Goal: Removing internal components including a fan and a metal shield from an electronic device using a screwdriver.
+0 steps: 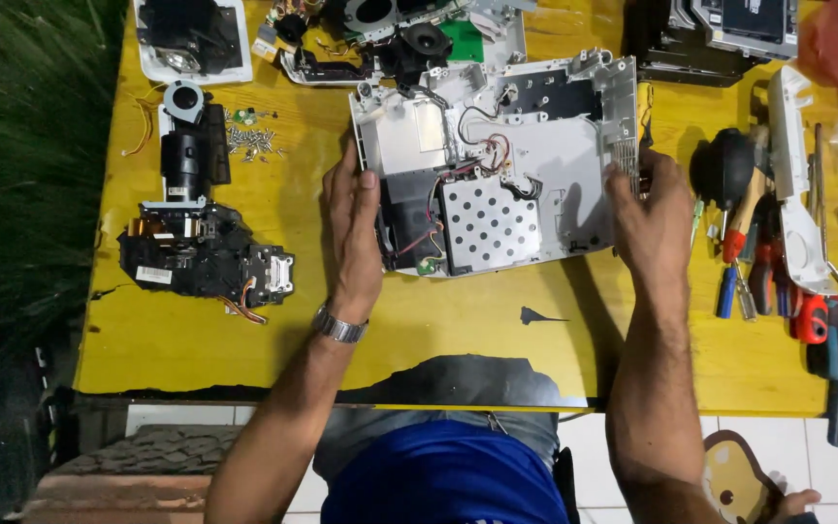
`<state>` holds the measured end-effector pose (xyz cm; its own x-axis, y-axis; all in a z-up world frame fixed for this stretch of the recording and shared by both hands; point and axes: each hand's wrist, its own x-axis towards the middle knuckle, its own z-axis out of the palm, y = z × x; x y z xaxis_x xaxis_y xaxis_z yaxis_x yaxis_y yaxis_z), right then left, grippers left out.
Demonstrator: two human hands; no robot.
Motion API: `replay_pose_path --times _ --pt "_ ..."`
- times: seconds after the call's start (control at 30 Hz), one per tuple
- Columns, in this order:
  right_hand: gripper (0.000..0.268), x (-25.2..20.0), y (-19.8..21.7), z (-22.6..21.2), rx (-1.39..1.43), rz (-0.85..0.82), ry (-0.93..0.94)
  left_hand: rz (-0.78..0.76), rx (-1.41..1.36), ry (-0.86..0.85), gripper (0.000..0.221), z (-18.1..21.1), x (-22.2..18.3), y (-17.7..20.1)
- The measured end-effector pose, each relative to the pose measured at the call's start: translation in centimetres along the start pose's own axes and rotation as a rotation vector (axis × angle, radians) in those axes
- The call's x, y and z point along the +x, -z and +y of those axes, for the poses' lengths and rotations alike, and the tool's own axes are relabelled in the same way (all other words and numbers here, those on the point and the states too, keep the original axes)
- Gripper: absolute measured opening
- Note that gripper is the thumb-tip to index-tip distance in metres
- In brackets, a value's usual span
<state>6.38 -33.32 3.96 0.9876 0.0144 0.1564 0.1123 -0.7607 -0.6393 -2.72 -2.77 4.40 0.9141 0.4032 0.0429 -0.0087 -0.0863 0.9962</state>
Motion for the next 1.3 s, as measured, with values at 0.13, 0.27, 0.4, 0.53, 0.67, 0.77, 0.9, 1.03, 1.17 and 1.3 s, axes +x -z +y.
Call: replay_pose_path --times 0.13,0.27,0.4,0.53,0.67,0.77,0.9,1.03,1.17,1.3 --pt "0.045 0.4 0.1 -0.2 0.115 0.03 0.03 0.119 -0.195 0.023 0.066 -0.6 -0.9 -1.3" --pt "0.042 1.2 0.3 0.5 0.246 0.105 0.102 0.156 -0.551 0.22 0.064 -3.8 0.2 -1.4" --pt "0.038 1.0 0.4 -0.2 0.414 0.158 0.143 0.164 -0.702 0.412 0.047 -2.5 0.4 -1.4" --pt "0.035 2.1 -0.5 1.4 0.573 0.191 0.181 0.252 -0.708 0.485 0.049 -3.8 -0.3 -1.3" --pt "0.037 2.2 -1.2 0.2 0.938 0.375 0.13 0.345 -0.773 0.416 0.04 -0.7 -1.6 -2.1" --pt "0.047 1.8 -3.0 2.1 1.1 0.422 0.168 0.434 -0.844 0.391 0.038 0.4 -2.4 -3.4" --pt "0.103 -0.7 -5.5 -2.4 1.266 0.186 0.079 0.566 -0.987 0.339 0.039 1.4 -2.4 -6.0" --pt "0.121 -3.3 -4.6 -7.5 1.246 -0.079 -0.027 0.592 -1.014 0.309 0.037 -1.7 -2.2 -8.1" --pt "0.085 -3.4 -5.3 -7.0 1.211 -0.032 -0.189 0.428 -0.985 0.256 0.036 -3.4 -4.4 -8.5" --pt "0.074 -1.7 -4.7 -5.3 1.267 -0.109 -0.207 0.094 -0.843 0.091 0.072 -8.3 -6.1 -6.9"
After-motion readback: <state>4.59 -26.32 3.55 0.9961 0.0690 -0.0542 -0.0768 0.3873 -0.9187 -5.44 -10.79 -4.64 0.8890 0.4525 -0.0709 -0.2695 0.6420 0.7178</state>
